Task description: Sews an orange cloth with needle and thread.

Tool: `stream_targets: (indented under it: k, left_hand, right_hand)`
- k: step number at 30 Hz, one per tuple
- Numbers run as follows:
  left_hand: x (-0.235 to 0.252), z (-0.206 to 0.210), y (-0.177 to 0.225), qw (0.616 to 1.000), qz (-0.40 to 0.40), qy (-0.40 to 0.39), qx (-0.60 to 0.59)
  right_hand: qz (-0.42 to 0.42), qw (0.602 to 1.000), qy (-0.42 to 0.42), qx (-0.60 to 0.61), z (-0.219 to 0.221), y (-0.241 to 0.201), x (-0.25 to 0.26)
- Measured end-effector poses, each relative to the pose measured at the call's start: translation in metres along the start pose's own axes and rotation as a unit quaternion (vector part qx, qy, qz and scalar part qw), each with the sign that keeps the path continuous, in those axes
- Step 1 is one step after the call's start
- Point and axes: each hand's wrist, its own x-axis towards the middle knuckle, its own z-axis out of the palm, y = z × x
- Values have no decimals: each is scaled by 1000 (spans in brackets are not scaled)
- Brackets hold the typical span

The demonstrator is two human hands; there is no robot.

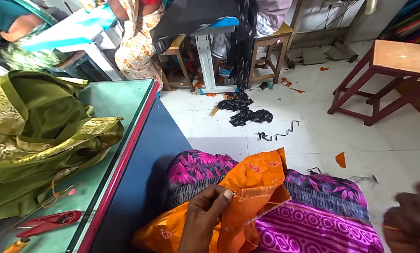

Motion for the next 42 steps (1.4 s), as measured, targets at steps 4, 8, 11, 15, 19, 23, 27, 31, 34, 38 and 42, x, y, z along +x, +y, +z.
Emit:
stream_targets:
  k: [4, 8, 11, 15, 19, 23, 27, 31, 34, 38, 42]
  left_hand:
    - [-2, 2, 1, 1000, -20, -18, -12]
    - [-3, 2, 0, 998, -27, -35, -37]
    - [-5, 2, -1, 998, -25, -37, -50]
    - [-6, 1, 1, 998, -26, -28, -55]
    - [-7, 0, 3, 998, -24, -27, -58]
    - [-7, 1, 3, 998, -18, -27, -57]
    - [-8, 2, 4, 998, -10, -27, -53]
    - [-8, 2, 3, 998, -12, -35, -50]
    - [-8, 2, 2, 998, -18, -46, -48]
    - [-7, 2, 2, 991, -63, -69, -99]
    - [-8, 3, 0, 980, -97, -89, -147]
  right_hand:
    - [87, 990, -86, -75, 41, 33, -1]
    - [110, 975, -142, -132, 73, 69, -5]
    - [119, 971, -151, -140, 84, 81, -3]
    - [123, 968, -147, -162, 87, 83, -1]
    - [137, 963, -139, -188, 88, 78, 1]
    - [131, 959, -142, -208, 87, 77, 2]
    - [124, 955, -147, -224, 86, 76, 3]
    - [114, 954, -152, -234, 84, 76, 3]
    - [110, 954, -153, -233, 83, 76, 3]
    - [110, 962, -156, -196, 82, 78, 2]
    - [110, 975, -132, -143, 85, 82, 0]
